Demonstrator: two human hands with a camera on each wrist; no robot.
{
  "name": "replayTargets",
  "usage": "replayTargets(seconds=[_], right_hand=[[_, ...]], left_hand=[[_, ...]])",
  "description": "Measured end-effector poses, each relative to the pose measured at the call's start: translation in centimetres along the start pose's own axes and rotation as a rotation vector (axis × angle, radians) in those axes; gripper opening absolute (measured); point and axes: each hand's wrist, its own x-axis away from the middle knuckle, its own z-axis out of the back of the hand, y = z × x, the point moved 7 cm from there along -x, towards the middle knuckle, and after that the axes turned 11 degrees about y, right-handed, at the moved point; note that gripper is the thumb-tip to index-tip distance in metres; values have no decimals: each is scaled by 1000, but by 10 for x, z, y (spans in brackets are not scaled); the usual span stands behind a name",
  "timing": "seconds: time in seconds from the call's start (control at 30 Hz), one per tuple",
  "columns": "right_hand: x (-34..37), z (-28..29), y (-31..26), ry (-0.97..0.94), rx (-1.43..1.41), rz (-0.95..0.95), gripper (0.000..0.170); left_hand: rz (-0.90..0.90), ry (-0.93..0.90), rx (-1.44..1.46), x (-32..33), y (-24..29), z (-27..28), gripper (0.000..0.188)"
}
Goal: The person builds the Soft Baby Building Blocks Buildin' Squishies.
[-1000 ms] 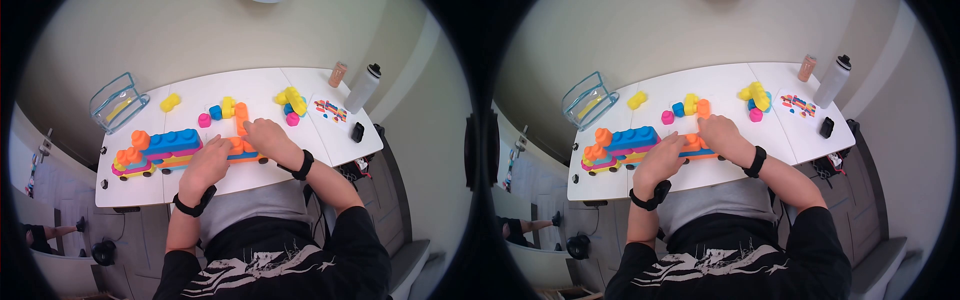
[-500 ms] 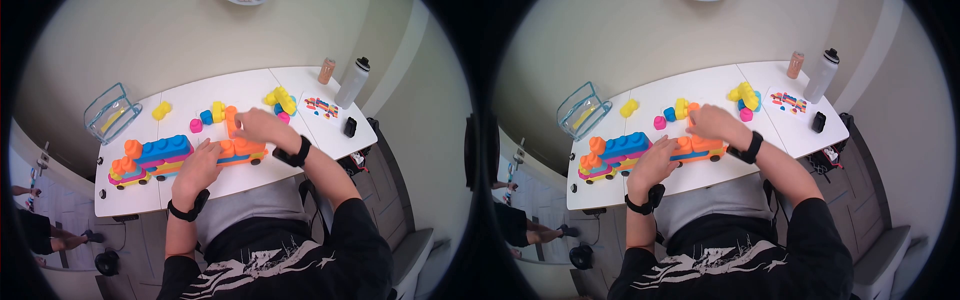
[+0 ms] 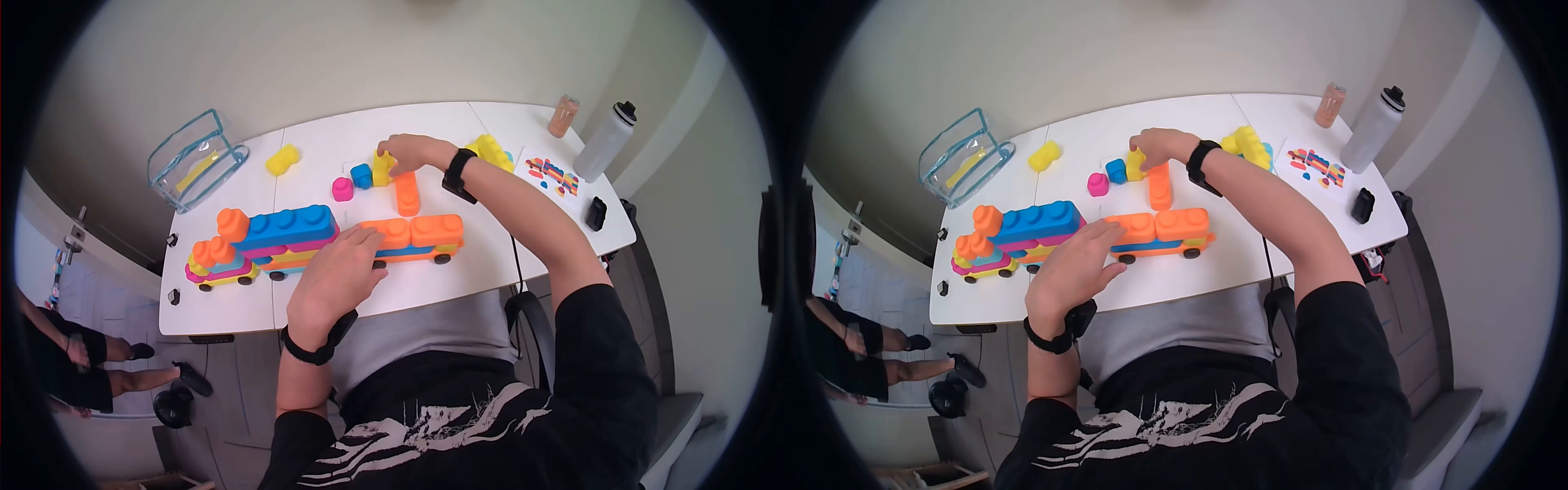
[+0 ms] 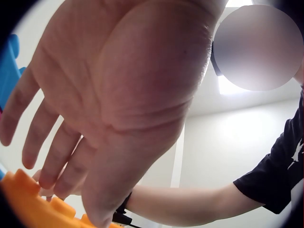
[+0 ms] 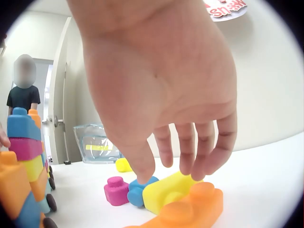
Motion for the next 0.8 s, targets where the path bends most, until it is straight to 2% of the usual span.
replayTargets(seconds=[0.03,0.17,0.23,0.37,0.43,0.57,0.63,0.67,0.73,0.77,0.8], right_hand=[[-2,1,-4,69,33,30,70],[-12,-6,-5,105,105,-30,80],[-16,-16,-3,-7,50,-68,86],[-17,-13,-2,-25,42,-76,87],[-14,0,-7,115,-10,-21,90],[21,46,-26,216,-91,-44,88],[52,78,-50,370,-235,89,83],[70,92,-61,371,-234,85,83],[111,119,-89,455,-281,165,77],[126,119,-94,455,-280,165,77],[143,123,-103,521,-281,235,76]], left_hand=[[-15,22,0,1,0,1,52],[-19,32,3,1,-2,7,53],[36,-10,11,1,-3,9,52],[-14,42,23,3,-2,8,52],[-28,104,38,3,-4,10,50],[-83,163,40,-2,2,15,46],[-1,146,48,-8,2,21,44],[-4,145,50,-11,4,20,44],[-28,384,156,-16,8,33,43],[-29,385,156,-19,9,32,43],[-28,485,184,-21,10,38,44]])
